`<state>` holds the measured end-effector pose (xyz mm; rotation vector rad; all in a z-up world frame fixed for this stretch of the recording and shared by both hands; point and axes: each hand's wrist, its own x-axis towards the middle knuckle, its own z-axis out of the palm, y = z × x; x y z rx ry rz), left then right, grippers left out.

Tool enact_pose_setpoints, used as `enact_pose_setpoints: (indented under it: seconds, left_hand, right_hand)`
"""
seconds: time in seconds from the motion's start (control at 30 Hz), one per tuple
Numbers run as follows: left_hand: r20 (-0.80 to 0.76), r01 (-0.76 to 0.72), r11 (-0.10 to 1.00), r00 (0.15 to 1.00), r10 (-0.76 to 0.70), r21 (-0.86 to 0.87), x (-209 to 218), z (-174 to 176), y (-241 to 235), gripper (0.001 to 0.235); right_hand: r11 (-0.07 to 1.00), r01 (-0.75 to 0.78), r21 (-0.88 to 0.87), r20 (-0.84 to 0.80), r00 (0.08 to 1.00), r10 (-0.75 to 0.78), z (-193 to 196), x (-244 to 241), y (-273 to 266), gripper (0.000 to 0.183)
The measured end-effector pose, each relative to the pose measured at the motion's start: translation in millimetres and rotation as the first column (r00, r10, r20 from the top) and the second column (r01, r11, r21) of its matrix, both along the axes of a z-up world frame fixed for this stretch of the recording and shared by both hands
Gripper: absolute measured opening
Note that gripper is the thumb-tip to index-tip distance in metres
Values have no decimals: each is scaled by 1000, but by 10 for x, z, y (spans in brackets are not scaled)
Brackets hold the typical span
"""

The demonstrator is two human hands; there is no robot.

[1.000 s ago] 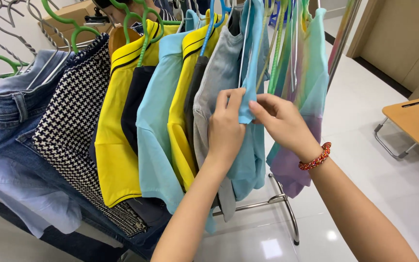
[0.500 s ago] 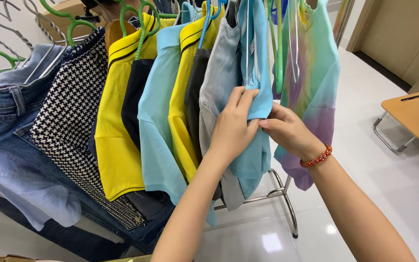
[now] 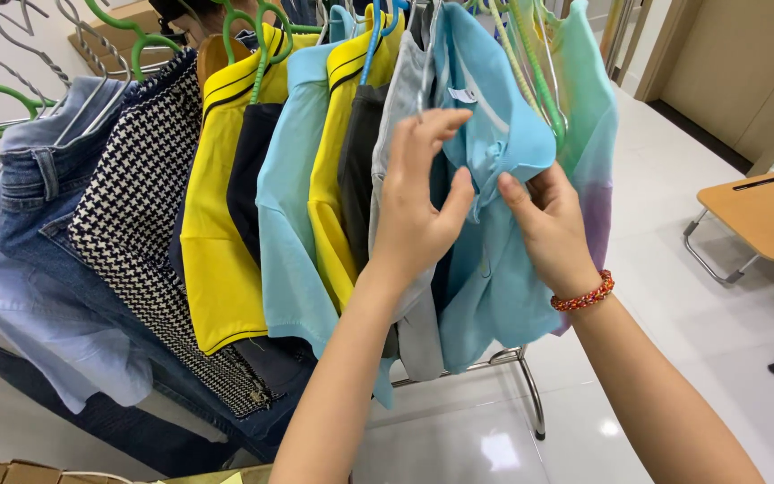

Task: The person takes various garments, including a black t-shirt, purple shorts, black pants, and a light blue t-shirt, from a clothing rack. They lay each item on a table, fold it neatly, and roll it into a compact bundle.

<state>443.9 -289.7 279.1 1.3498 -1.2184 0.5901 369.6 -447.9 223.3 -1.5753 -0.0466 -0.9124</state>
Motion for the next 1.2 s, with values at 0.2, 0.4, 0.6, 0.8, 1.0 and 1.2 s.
enact_pose_setpoints:
  seconds: [0.2, 0.4, 0.6, 0.8, 1.0, 1.2]
  left_hand:
    - [0, 59, 998, 998, -59, -27, -161, 417, 95, 55]
    - [-10, 57, 992, 998, -58, -110, 0, 616, -114, 44]
    - [-40, 63, 997, 997, -61, 55, -161, 343, -91, 45]
    - [-138, 114, 992, 985, -105, 59, 9, -437, -367, 47]
    - [-494, -75, 995, 864, 99, 69, -9, -928, -517, 24]
    - [-660, -61, 998, 751, 25, -31, -83, -812, -525, 25]
  right_hand:
    - [994, 91, -57, 65, 994, -88, -96, 284, -158, 38]
    - [971, 144, -191, -246, 951, -189, -319, 606, -564, 32]
    - [974, -67, -215, -356, 934, -14, -393, 324, -743, 14]
    - [963, -230, -138, -412, 898, 156, -342, -42, -748, 63]
    - [938, -303, -170, -573, 805, 156, -149, -320, -725, 71]
    - [924, -332, -187, -578, 798, 170, -221, -394, -743, 65]
